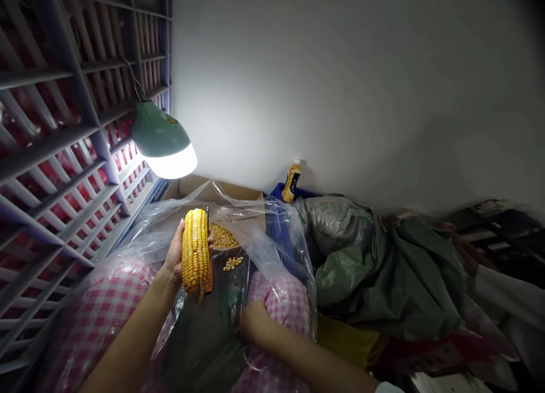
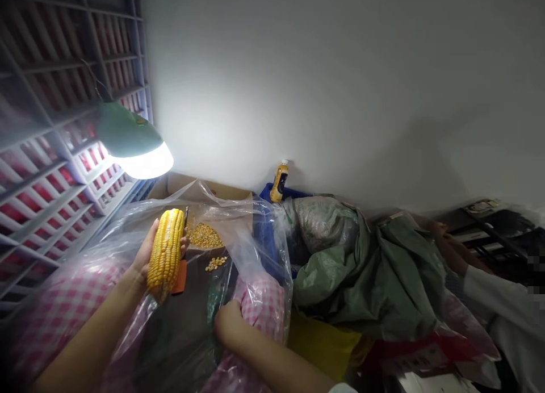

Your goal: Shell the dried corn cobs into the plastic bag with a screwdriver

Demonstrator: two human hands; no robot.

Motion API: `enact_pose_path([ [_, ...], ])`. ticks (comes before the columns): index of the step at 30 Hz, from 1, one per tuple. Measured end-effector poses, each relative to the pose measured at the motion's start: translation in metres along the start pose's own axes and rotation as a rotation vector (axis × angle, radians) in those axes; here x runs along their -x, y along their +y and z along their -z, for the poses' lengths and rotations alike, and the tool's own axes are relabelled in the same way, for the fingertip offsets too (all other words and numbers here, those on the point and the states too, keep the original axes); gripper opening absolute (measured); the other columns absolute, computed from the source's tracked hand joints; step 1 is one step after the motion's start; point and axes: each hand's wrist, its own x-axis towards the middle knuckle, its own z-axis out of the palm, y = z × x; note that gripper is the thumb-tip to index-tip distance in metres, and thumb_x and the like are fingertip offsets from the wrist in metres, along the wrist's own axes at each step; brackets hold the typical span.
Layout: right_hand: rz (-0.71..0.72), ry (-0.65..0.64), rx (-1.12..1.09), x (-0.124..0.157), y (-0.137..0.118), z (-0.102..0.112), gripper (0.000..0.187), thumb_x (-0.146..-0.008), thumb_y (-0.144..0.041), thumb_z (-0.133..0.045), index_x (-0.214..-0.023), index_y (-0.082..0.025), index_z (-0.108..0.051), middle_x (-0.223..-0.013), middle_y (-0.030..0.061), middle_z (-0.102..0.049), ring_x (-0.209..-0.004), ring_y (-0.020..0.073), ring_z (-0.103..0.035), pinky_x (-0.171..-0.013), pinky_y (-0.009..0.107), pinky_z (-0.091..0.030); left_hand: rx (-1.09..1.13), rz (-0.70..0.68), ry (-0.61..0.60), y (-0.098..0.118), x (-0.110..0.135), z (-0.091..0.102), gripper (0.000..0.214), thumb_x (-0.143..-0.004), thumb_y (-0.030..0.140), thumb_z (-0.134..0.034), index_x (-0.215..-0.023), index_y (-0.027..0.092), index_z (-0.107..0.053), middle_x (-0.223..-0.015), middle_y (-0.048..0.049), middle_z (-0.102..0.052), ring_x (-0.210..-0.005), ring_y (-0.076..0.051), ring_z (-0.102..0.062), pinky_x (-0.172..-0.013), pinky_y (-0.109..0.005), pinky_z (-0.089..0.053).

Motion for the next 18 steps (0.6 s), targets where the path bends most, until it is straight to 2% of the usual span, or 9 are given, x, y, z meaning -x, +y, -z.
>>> enact_pose_path([
  [2,0.107,-0.057,0.077,0.022,0.003,0.017,0.032,-0.072,-0.038,-0.059,-0.084,-0.01,-0.068,-0.08,0.0182,-0.067,-0.075,0.0339,-0.063,-0.064,0.047,-0.048,-0.016,-0.015,-0.01,0.0,0.002,0.002,0.052,-0.081,0.054,-0.03,-0.087,0.009,-0.056,-0.067,-0.0139,-0.062,-0.056,-0.02,-0.061,-0.054,-0.036,-0.053],
  [5,0.264,-0.103,0.049,0.061,0.01,0.032,0.049,-0.074,-0.053,-0.048,-0.106,-0.017,-0.061,-0.091,0.0146,-0.066,-0.087,0.0305,-0.061,-0.075,0.044,-0.046,-0.055,-0.009,-0.017,-0.002,0.009,-0.004,0.053,-0.08,0.055,-0.029,-0.087,0.009,-0.055,-0.064,-0.0133,-0.062,-0.054,-0.02,-0.061,-0.051,-0.035,-0.053],
  [7,0.396,-0.093,0.059,0.083,0.017,0.03,0.059,-0.074,-0.05,-0.051,-0.123,-0.019,-0.046,-0.099,0.0136,-0.064,-0.094,0.0276,-0.058,-0.083,0.042,-0.042,-0.072,0.007,-0.002,-0.003,0.014,-0.011,0.053,-0.081,0.054,-0.028,-0.089,0.009,-0.055,-0.061,-0.0125,-0.062,-0.051,-0.021,-0.061,-0.048,-0.035,-0.052],
  [9,0.469,-0.041,0.126,0.098,0.021,0.021,0.06,-0.075,-0.042,-0.053,-0.129,-0.019,-0.038,-0.1,0.013,-0.064,-0.093,0.0254,-0.058,-0.087,0.042,-0.039,-0.052,0.023,0.013,-0.005,0.017,-0.016,0.052,-0.081,0.053,-0.029,-0.092,0.008,-0.055,-0.06,-0.0121,-0.062,-0.051,-0.022,-0.061,-0.046,-0.036,-0.052],
  [11,0.445,0.001,0.196,0.105,0.024,0.015,0.046,-0.076,-0.032,-0.054,-0.121,-0.022,-0.047,-0.089,0.0094,-0.067,-0.083,0.0235,-0.061,-0.085,0.041,-0.04,-0.012,0.022,0.014,-0.007,0.018,-0.016,0.049,-0.081,0.051,-0.032,-0.094,0.009,-0.055,-0.061,-0.0116,-0.062,-0.052,-0.022,-0.061,-0.046,-0.037,-0.052],
  [13,0.367,0.059,0.228,0.108,0.024,0.021,0.027,-0.073,-0.024,-0.056,-0.101,-0.024,-0.06,-0.074,0.0048,-0.067,-0.069,0.0211,-0.062,-0.074,0.036,-0.045,-0.003,0.031,0.014,-0.007,0.016,-0.014,0.047,-0.081,0.05,-0.034,-0.093,0.01,-0.055,-0.062,-0.0114,-0.062,-0.052,-0.022,-0.061,-0.047,-0.037,-0.052],
  [16,0.296,0.263,0.222,0.114,0.023,0.056,0.015,-0.07,-0.014,-0.054,-0.079,-0.022,-0.063,-0.063,0.0021,-0.065,-0.059,0.0175,-0.06,-0.055,0.026,-0.042,-0.011,0.053,0.012,-0.004,0.011,-0.012,0.045,-0.081,0.051,-0.035,-0.093,0.012,-0.054,-0.065,-0.0118,-0.062,-0.055,-0.021,-0.062,-0.053,-0.036,-0.053],
  [18,0.323,0.43,0.224,0.119,0.022,0.09,0.021,-0.076,-0.011,-0.046,-0.083,-0.022,-0.062,-0.063,0.0015,-0.063,-0.055,0.0148,-0.056,-0.053,0.025,-0.04,-0.014,0.053,-0.015,0.0,0.008,-0.015,0.044,-0.08,0.051,-0.035,-0.093,0.013,-0.054,-0.067,-0.0122,-0.062,-0.056,-0.021,-0.062,-0.054,-0.035,-0.053],
])
